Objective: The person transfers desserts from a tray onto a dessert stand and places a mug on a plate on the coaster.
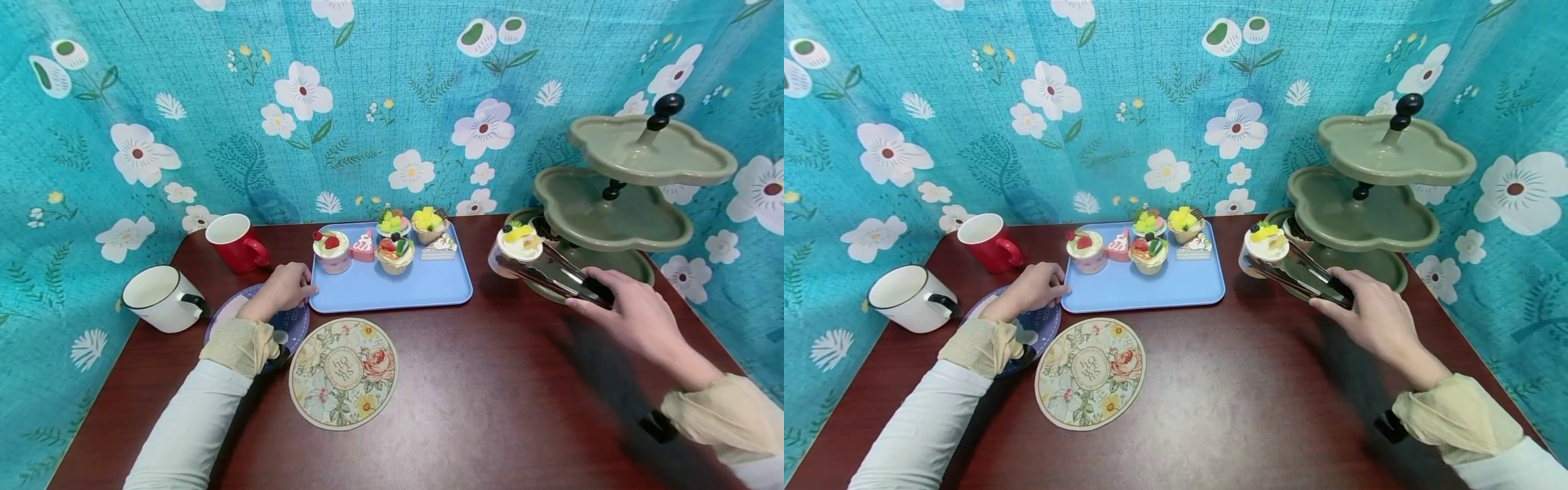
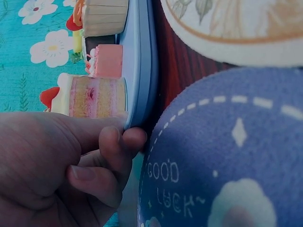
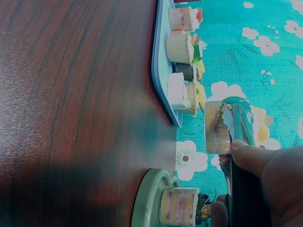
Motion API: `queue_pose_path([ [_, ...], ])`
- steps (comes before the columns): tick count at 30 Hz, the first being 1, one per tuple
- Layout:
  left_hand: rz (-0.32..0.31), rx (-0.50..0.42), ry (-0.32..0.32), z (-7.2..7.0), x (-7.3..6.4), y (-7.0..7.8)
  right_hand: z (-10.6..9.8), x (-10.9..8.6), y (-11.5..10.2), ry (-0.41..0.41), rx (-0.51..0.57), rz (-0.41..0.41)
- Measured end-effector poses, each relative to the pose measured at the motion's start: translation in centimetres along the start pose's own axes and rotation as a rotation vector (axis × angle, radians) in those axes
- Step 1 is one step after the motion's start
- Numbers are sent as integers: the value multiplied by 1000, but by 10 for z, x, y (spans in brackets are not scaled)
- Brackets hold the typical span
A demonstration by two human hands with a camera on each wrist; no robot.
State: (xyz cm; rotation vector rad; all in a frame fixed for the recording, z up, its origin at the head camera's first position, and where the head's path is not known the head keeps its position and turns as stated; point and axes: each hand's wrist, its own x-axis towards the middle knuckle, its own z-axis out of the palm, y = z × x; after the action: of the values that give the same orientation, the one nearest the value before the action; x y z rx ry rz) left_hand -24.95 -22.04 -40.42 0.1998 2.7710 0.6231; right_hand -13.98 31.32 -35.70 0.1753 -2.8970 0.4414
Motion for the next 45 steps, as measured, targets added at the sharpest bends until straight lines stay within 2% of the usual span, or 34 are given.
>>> queue_pose_path([
  [12,11,1,3,0,0,0,3,-9,13,17,6,-7],
  [45,5,15,9,0,0,0,2,-23,37,-21,-4,71],
])
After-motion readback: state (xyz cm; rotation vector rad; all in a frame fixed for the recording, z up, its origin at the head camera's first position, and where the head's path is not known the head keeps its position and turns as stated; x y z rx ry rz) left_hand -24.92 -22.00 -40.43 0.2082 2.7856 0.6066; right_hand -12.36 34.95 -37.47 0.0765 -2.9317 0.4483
